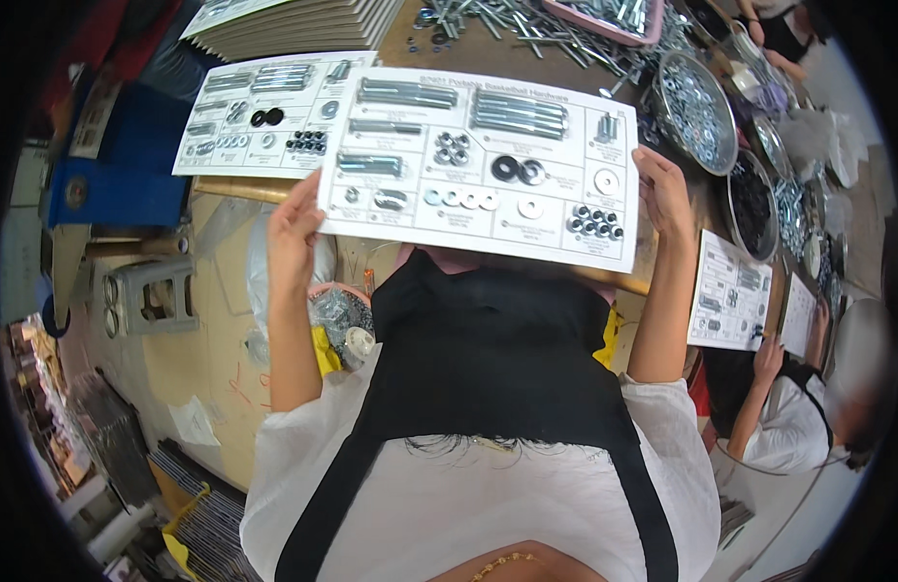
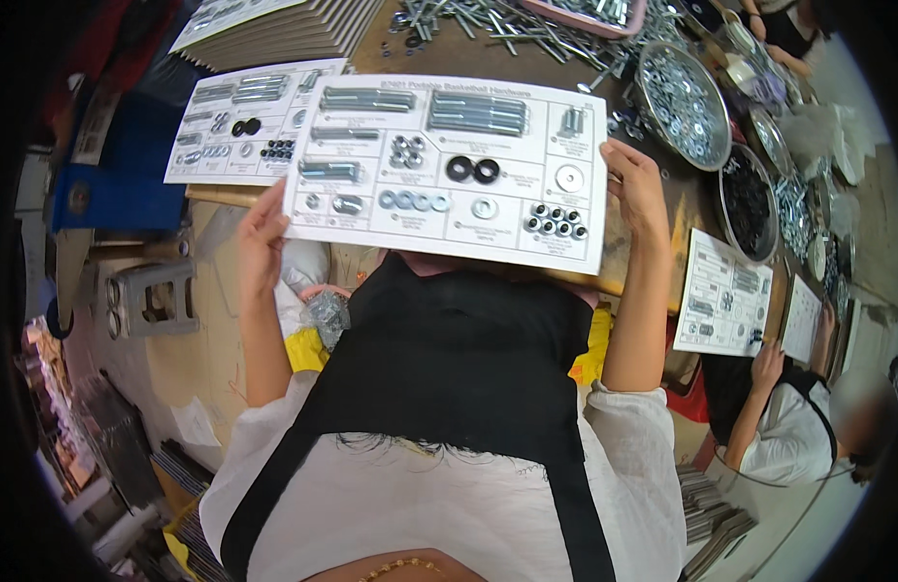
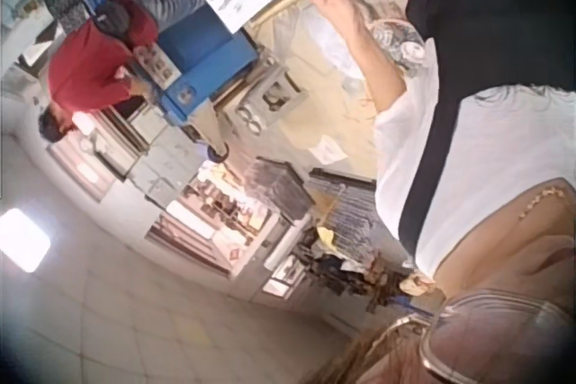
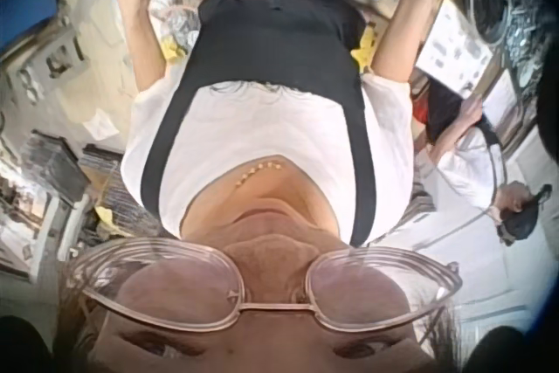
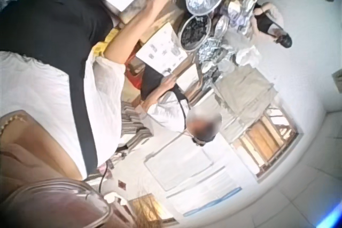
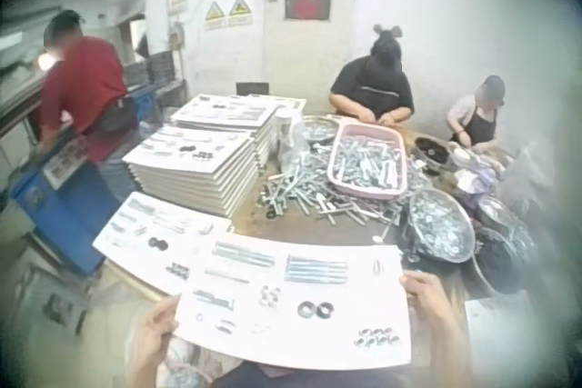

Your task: The person assembles hardware kits by placing bolts, nuts, and washers into designated slots on printed cardboard sheets. The person repeatedly picks parts from trays and the table, arranges them on the sheet, and stacks completed sheets to the side.

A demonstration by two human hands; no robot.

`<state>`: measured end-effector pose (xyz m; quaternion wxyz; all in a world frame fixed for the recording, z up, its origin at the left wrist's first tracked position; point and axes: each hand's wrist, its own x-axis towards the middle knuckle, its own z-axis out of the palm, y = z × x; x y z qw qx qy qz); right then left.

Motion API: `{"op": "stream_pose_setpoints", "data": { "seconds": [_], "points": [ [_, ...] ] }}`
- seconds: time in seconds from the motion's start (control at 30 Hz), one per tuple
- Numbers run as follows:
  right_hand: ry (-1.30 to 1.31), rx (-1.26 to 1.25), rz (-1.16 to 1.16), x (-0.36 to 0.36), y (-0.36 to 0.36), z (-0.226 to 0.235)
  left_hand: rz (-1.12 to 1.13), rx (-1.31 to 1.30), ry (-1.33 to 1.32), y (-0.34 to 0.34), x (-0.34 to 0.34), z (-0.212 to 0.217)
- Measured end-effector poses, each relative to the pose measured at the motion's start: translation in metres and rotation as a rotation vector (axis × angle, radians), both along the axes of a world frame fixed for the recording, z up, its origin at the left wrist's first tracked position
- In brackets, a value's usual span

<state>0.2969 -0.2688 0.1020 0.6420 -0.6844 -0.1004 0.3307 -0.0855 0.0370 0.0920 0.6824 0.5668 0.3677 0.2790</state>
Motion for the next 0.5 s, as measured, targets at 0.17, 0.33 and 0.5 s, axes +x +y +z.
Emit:
{"op": "stream_pose_setpoints", "data": {
  "seconds": [0.17,0.33,0.5],
  "points": [
    [0.002,0.019,0.08,-0.024,0.105,-0.005,0.126,0.073,0.032,0.083,-0.015,0.03],
    [0.117,0.089,0.172,-0.064,0.222,-0.026,0.177,0.145,0.198,0.202,-0.048,0.029],
    [0.21,0.172,0.134,-0.119,0.314,-0.03,0.196,0.158,0.284,0.294,-0.087,0.022]
  ]
}}
